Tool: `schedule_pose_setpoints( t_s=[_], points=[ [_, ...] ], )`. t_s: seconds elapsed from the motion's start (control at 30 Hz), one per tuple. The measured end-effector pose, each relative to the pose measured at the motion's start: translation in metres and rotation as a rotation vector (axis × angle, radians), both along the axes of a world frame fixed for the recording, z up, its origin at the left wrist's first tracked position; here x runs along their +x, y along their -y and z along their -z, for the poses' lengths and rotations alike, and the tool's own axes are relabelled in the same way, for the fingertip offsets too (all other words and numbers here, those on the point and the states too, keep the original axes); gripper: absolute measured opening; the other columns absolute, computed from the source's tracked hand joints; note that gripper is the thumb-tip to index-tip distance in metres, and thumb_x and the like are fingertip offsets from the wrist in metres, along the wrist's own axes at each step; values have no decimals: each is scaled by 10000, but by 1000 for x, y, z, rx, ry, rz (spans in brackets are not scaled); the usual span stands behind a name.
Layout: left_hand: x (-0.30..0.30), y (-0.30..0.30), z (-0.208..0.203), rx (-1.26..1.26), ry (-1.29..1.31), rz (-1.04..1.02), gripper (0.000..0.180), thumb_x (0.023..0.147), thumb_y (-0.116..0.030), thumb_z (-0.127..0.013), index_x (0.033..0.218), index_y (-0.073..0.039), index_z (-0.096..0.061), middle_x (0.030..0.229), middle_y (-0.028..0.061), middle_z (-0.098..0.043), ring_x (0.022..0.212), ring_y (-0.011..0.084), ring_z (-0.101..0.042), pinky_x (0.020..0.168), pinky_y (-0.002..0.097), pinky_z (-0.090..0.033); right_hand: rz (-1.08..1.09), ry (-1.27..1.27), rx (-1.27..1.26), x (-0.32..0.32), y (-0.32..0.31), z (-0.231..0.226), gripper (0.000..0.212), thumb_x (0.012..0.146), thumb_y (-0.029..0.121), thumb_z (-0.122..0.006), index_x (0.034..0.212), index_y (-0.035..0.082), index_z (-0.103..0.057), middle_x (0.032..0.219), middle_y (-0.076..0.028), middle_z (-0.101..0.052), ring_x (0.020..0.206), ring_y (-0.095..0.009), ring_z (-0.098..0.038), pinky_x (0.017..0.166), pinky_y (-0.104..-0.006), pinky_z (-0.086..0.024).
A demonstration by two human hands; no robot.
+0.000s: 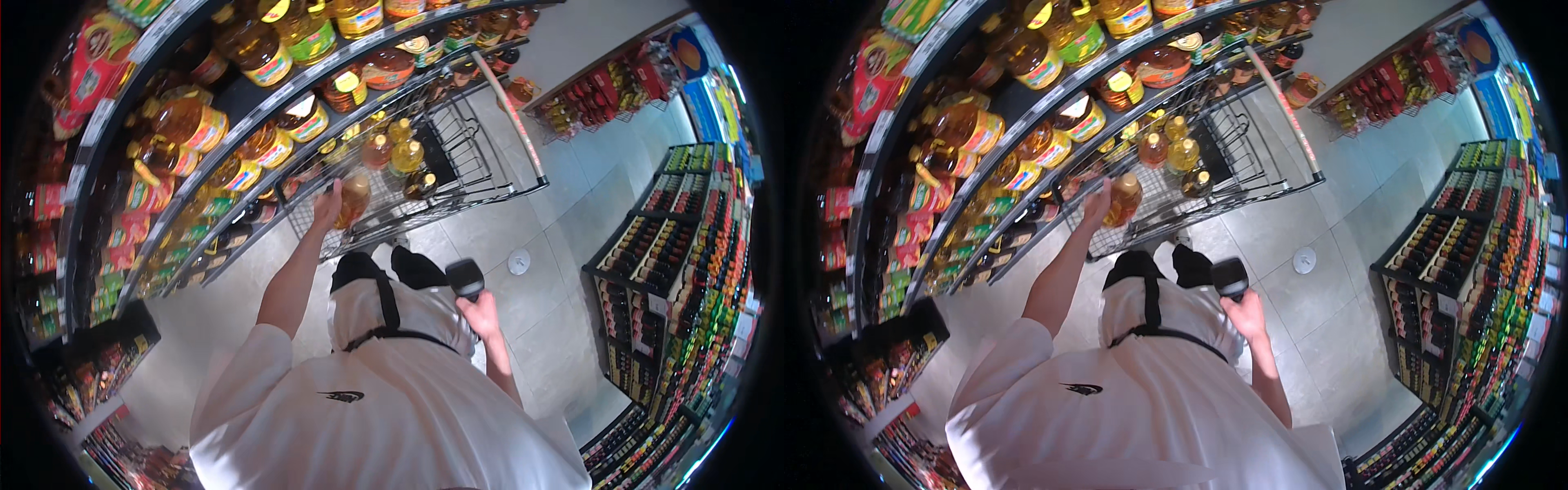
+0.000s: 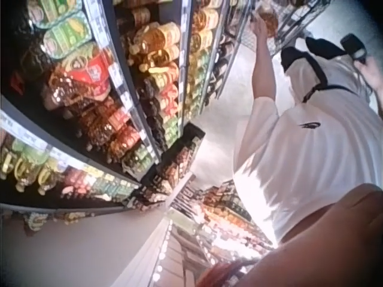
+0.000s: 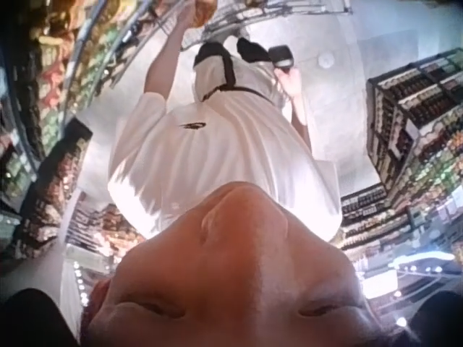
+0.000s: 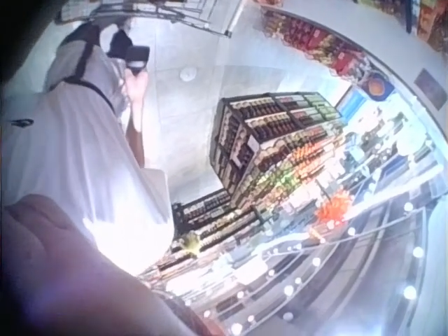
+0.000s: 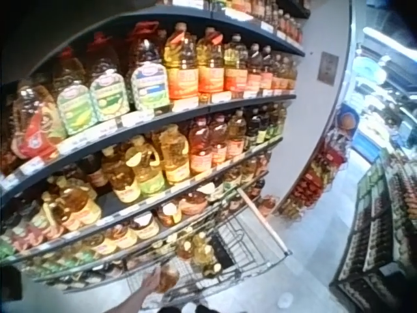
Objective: Scan multiple bottles of cooking oil from a supermarket shelf and place them into a shopping cart.
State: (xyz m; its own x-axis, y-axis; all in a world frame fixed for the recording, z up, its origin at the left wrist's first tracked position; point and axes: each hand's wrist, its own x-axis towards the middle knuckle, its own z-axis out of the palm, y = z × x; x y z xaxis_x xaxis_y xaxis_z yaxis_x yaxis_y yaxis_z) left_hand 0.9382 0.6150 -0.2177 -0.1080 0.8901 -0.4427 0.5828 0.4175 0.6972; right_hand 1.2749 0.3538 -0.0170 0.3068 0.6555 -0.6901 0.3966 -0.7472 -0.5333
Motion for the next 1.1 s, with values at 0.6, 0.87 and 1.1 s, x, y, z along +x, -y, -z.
schedule_pose_setpoints(
  t_s=[0.6, 0.87, 1.1],
  points=[
    [89, -60, 234, -56, 364, -544, 563, 882, -526, -599, 611, -34, -621, 576, 49, -617, 604, 171, -582, 680, 357, -461, 237, 368, -280, 49, 162, 64, 257, 767, 256, -656, 768, -1, -667, 615, -113, -632, 596, -196, -641, 574, -375, -489],
    [136, -61, 229, -428, 415, -1085, 620, 885, -536, -503, 1249, -42, -588, 1272, 148, -597, 1158, 358, -561, 993, 528, -418, 198, 328, -322, 55, 142, 74, 329, 777, 283, -668, 942, 2, -708, 761, -207, -693, 773, -305, -714, 690, -416, -519],
    [124, -65, 249, -475, 1460, -1233, 704, 912, -565, -247, 1441, -139, -431, 1473, 139, -438, 1351, 445, -395, 1098, 655, -297, 112, 272, -360, 58, 89, 60, 385, 771, 319, -674, 980, -4, -702, 834, -243, -695, 873, -350, -708, 738, -423, -524]
  ],
)
